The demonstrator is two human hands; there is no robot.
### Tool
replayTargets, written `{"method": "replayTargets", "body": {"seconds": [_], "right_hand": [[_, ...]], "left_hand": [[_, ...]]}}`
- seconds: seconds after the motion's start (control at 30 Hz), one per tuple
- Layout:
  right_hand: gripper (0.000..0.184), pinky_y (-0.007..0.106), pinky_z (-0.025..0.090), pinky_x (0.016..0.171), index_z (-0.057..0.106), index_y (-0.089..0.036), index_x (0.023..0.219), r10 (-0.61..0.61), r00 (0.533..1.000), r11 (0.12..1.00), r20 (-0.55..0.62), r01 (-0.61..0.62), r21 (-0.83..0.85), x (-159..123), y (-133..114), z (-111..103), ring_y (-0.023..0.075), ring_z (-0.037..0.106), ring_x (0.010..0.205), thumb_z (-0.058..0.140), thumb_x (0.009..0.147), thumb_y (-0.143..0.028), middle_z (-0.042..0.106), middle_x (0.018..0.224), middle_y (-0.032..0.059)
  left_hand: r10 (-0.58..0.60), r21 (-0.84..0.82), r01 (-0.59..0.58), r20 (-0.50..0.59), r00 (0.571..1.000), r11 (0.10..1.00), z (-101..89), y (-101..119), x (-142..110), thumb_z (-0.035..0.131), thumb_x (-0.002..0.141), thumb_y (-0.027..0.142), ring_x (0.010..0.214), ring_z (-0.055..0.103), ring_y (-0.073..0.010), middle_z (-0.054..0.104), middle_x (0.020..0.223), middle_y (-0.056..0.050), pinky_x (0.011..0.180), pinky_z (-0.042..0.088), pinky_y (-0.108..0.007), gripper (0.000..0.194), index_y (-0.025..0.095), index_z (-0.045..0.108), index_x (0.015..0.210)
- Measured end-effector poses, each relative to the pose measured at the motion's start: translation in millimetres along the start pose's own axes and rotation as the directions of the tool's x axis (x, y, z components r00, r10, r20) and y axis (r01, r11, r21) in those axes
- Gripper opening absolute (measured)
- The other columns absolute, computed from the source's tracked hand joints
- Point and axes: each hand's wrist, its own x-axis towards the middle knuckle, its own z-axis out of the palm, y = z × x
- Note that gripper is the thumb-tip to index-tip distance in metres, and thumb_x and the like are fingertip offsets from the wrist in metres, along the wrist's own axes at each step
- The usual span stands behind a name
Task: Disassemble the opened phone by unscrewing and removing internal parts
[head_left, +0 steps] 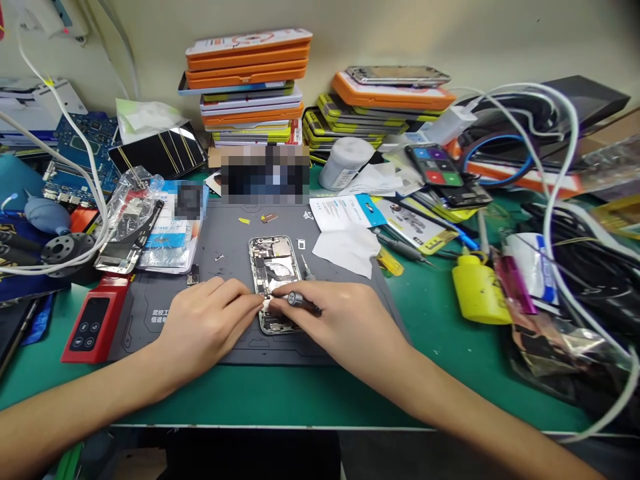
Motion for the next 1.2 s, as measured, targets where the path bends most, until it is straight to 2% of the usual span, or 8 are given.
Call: {"method": "replayTargets", "body": {"seconds": [0.17, 0.3, 0.43, 0.53, 0.63, 0.8, 0.9, 1.2], "right_hand": [[0.024, 0.029, 0.059, 0.073, 0.084, -0.028, 0.100, -0.072, 0.996, 0.997, 0.054, 0.072, 0.008, -4.7, -2.5, -4.3, 0.0240, 0.084, 0.083, 0.064, 0.097, -0.016, 0.088, 0.095, 0.0016], [0.025, 0.029, 0.060, 0.073, 0.085, -0.029, 0.101, -0.063, 0.996, 0.998, 0.057, 0.061, 0.032, -4.2, -1.2, -6.8, 0.0235, 0.084, 0.082, 0.064, 0.096, -0.015, 0.088, 0.095, 0.0008], [0.029, 0.030, 0.060, 0.075, 0.083, -0.028, 0.110, -0.050, 0.993, 0.998, -0.111, 0.053, 0.022, -0.9, 7.9, -5.1, 0.0237, 0.085, 0.091, 0.060, 0.098, -0.016, 0.089, 0.106, -0.0001], [0.029, 0.031, 0.059, 0.073, 0.083, -0.023, 0.113, -0.082, 0.951, 0.997, -0.299, 0.077, -0.031, 3.5, 16.3, -4.1, 0.0239, 0.086, 0.091, 0.057, 0.100, -0.017, 0.089, 0.108, 0.0023], [0.029, 0.031, 0.059, 0.072, 0.083, -0.020, 0.113, -0.123, 0.905, 0.992, -0.407, 0.103, -0.069, 7.8, 21.5, -5.5, 0.0237, 0.086, 0.090, 0.055, 0.104, -0.019, 0.088, 0.108, 0.0043], [0.029, 0.030, 0.059, 0.072, 0.082, -0.020, 0.115, -0.170, 0.881, 0.985, -0.442, 0.143, -0.094, 9.9, 20.5, -8.2, 0.0228, 0.086, 0.090, 0.054, 0.104, -0.017, 0.088, 0.109, 0.0047], [0.028, 0.030, 0.058, 0.069, 0.081, -0.020, 0.112, -0.203, 0.864, 0.979, -0.461, 0.168, -0.116, 9.8, 18.2, -8.5, 0.0218, 0.086, 0.085, 0.055, 0.103, -0.014, 0.089, 0.107, 0.0047], [0.027, 0.029, 0.053, 0.060, 0.079, -0.017, 0.108, -0.336, 0.771, 0.942, -0.541, 0.275, -0.194, 10.3, 16.9, -9.4, 0.0181, 0.084, 0.073, 0.056, 0.098, -0.006, 0.089, 0.097, 0.0016]], "left_hand": [[-0.010, -0.054, 0.010, -0.003, 1.000, 0.998, -0.1, 1.3, 1.4, 0.060, 0.111, 0.023, 0.074, 0.067, -0.0161, 0.079, 0.093, -0.001, 0.068, 0.051, -0.031, 0.018, 0.019, 0.077, 0.107], [-0.126, -0.203, 0.140, 0.077, 0.989, 0.969, -0.5, -0.8, 4.5, 0.058, 0.113, 0.027, 0.081, 0.072, -0.0159, 0.079, 0.094, -0.002, 0.070, 0.053, -0.029, 0.022, 0.021, 0.077, 0.104], [-0.238, -0.363, 0.284, 0.167, 0.957, 0.887, -2.1, -4.7, 7.6, 0.064, 0.110, 0.028, 0.087, 0.074, -0.0156, 0.078, 0.098, -0.001, 0.075, 0.055, -0.027, 0.015, 0.024, 0.078, 0.105], [-0.276, -0.442, 0.346, 0.217, 0.936, 0.828, -4.6, -5.5, 9.4, 0.068, 0.108, 0.028, 0.090, 0.075, -0.0153, 0.077, 0.101, 0.000, 0.078, 0.056, -0.026, 0.011, 0.025, 0.078, 0.104], [-0.238, -0.417, 0.302, 0.200, 0.950, 0.857, -6.3, -4.7, 9.8, 0.066, 0.109, 0.028, 0.091, 0.076, -0.0153, 0.077, 0.103, -0.001, 0.079, 0.057, -0.025, 0.014, 0.024, 0.078, 0.102], [-0.145, -0.311, 0.174, 0.113, 0.983, 0.934, -6.1, -2.4, 6.0, 0.064, 0.110, 0.025, 0.095, 0.078, -0.0170, 0.081, 0.113, -0.003, 0.086, 0.060, -0.029, 0.012, 0.022, 0.076, 0.105], [-0.098, -0.295, 0.122, 0.096, 0.991, 0.948, -6.4, -0.5, 3.9, 0.064, 0.109, 0.023, 0.091, 0.077, -0.0183, 0.083, 0.113, -0.004, 0.083, 0.060, -0.032, 0.011, 0.021, 0.075, 0.107], [-0.085, -0.428, 0.148, 0.163, 0.983, 0.892, -8.9, -6.5, 10.6, 0.062, 0.111, 0.023, 0.096, 0.076, -0.0137, 0.076, 0.108, -0.003, 0.085, 0.061, -0.023, 0.011, 0.022, 0.073, 0.107]]}}
